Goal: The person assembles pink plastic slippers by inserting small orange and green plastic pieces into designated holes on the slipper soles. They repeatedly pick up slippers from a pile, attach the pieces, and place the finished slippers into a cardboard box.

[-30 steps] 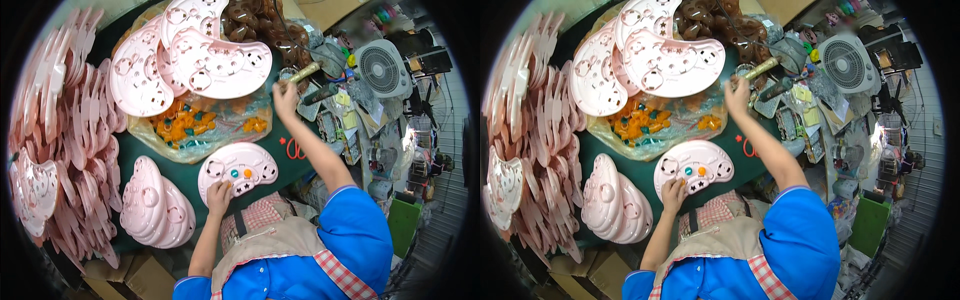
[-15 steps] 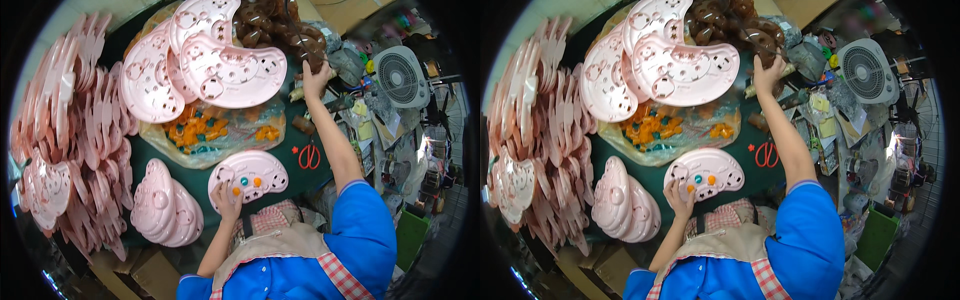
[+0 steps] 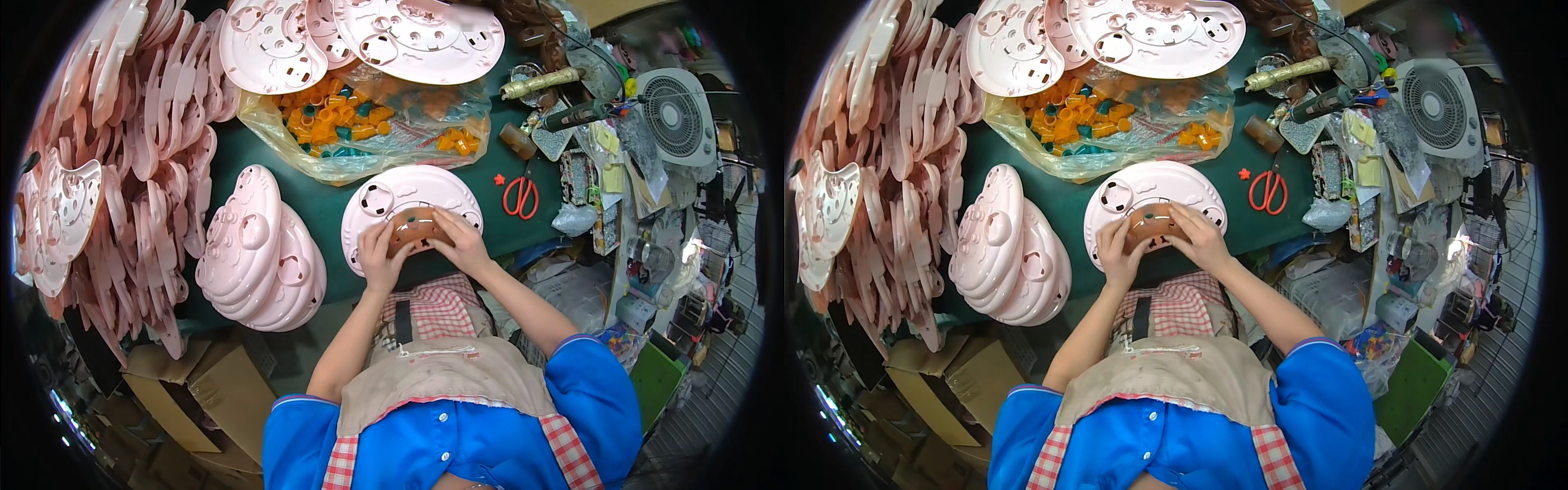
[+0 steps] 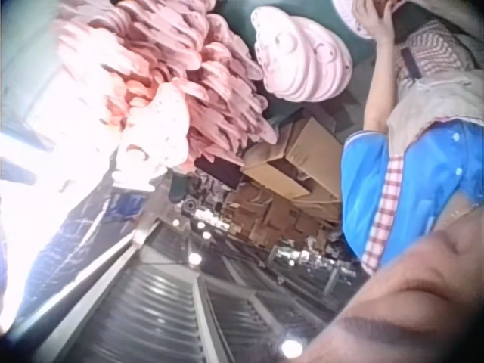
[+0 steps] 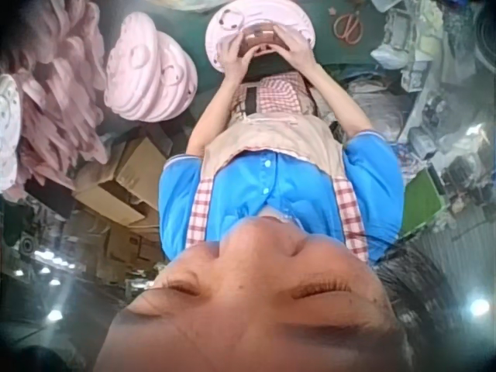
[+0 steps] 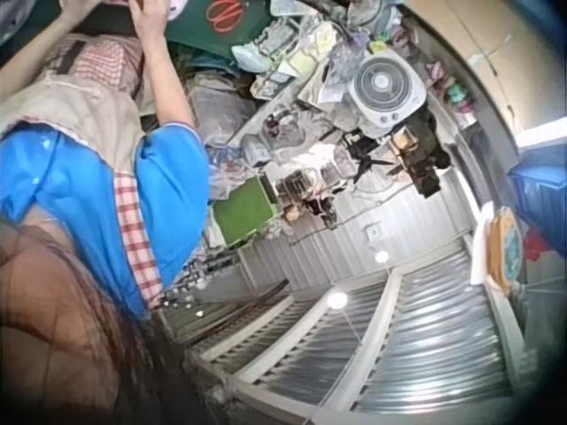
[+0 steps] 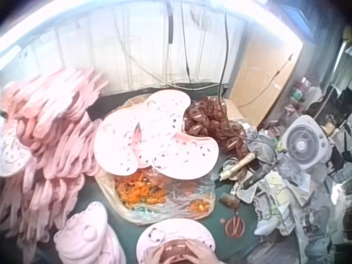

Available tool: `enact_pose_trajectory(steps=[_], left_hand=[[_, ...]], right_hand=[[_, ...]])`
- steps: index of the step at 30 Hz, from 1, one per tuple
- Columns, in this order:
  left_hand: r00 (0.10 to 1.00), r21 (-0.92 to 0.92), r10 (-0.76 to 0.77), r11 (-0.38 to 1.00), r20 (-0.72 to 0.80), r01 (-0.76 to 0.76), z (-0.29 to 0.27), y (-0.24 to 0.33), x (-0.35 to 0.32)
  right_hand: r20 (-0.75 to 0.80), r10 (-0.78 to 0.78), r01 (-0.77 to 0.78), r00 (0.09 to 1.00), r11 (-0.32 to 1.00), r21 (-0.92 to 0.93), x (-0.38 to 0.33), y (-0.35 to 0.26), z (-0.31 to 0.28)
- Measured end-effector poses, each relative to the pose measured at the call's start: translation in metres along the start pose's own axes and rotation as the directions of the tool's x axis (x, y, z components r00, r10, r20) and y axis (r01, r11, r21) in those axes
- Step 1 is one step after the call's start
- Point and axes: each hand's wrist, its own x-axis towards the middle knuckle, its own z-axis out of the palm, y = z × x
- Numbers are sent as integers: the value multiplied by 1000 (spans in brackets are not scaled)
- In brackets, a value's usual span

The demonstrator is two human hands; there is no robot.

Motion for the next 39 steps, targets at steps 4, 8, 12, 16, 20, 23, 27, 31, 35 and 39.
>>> enact_pose_trajectory(steps=[4, 8, 12, 16, 20, 23, 27, 31, 35, 39], left_hand=[[1000, 140, -16, 990, -7, 16, 14, -21, -4], [999, 214, -24, 976, -33, 30, 24, -23, -2], [999, 282, -53, 958, -4, 52, 33, -11, 12], [988, 268, 140, 951, 68, -153, 42, -21, 53], [982, 199, 110, 970, 151, -139, 36, -11, 62], [913, 270, -253, 900, -319, 343, 25, -18, 36], [582, 95, -802, 574, -139, 814, -25, -21, 16], [901, -253, -367, 917, -232, 308, -129, -21, 47], [962, 345, -108, 919, -250, 193, -256, -90, 115], [806, 332, -591, 767, 34, 549, -327, -187, 113]], right_hand=[[50, -26, 37, 998, 970, -242, 12, 12, 9], [-97, 94, -114, 991, 968, -222, 51, 5, 58], [-187, 77, -104, 979, 985, -135, 50, -6, 63], [-257, 81, -134, 963, 971, -196, 57, -4, 71], [-178, 102, -128, 979, 981, -143, 57, 3, 52], [-442, 441, -554, 781, 816, -164, 36, 26, 33], [247, 741, -682, 624, 363, 634, 22, 25, -28], [-74, 282, -165, 957, 735, 658, 92, -101, -111], [-389, -393, 410, 833, 911, -43, 208, -130, -134], [-205, -70, 107, 976, 978, 177, 266, -85, -65]])
